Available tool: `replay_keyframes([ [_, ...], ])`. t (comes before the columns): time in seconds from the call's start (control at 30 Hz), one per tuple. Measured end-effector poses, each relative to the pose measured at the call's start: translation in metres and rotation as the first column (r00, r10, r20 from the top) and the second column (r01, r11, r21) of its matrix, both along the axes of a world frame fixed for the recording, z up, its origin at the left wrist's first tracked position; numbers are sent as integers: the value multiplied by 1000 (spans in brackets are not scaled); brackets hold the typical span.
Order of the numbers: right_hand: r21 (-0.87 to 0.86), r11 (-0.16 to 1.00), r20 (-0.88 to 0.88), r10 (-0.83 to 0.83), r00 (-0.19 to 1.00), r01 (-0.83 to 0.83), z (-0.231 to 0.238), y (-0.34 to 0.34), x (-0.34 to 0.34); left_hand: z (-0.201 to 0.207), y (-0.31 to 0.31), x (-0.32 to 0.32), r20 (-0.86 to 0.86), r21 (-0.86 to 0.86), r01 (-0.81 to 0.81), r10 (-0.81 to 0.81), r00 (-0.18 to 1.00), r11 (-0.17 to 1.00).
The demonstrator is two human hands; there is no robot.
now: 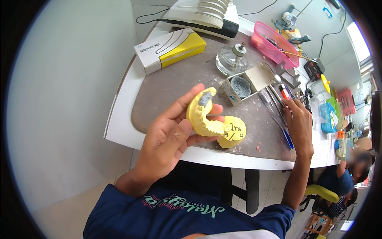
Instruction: The person uses a metal spatula to apply and shape gray wax onto a yellow dental cast held in the left hand. The person repeatedly scoops wax from a container and smooths it into the mold's interior, occasionally switching to a different tool for finer adjustments.
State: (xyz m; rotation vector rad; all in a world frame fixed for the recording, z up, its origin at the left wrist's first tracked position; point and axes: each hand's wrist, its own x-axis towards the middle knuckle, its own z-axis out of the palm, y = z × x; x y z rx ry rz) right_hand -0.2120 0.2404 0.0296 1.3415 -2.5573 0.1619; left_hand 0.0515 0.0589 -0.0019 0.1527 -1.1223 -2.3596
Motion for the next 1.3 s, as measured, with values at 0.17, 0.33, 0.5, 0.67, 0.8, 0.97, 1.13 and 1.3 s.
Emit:
replay_keyframes([
  [0.17, -336, 940, -47, 47, 998, -60, 3, -5, 19, 1, -2, 2, 44, 126, 138, -144, 989, 982],
  [0.33, -575, 776, 252, 469, 846, -259, 19, -28, 69, -1, 0, 3, -13, 176, 216, -217, 976, 960],
  [0.5, -633, 752, 609, 631, 481, -185, 18, -59, 102, -1, 2, 2, 7, 114, 202, -204, 979, 973],
  [0.67, -679, 729, 695, 676, 247, -85, 10, -71, 109, -1, 7, 0, 17, -119, 75, -74, 997, 990],
  [0.8, -691, 722, 704, 684, 193, -36, 2, -73, 111, -13, 9, -6, -18, -323, -56, 54, 998, 945],
  [0.97, -702, 712, 707, 692, 146, 18, -1, -76, 113, -18, 8, -3, 12, -530, -128, 159, 987, 838],
  [1.13, -732, 676, 681, 723, 118, 81, -4, -78, 114, -16, 10, -2, 19, -549, -124, 161, 987, 826],
  [1.3, -719, 688, 694, 717, 58, 100, -2, -77, 112, -16, 9, -2, 21, -568, -115, 153, 988, 815],
])
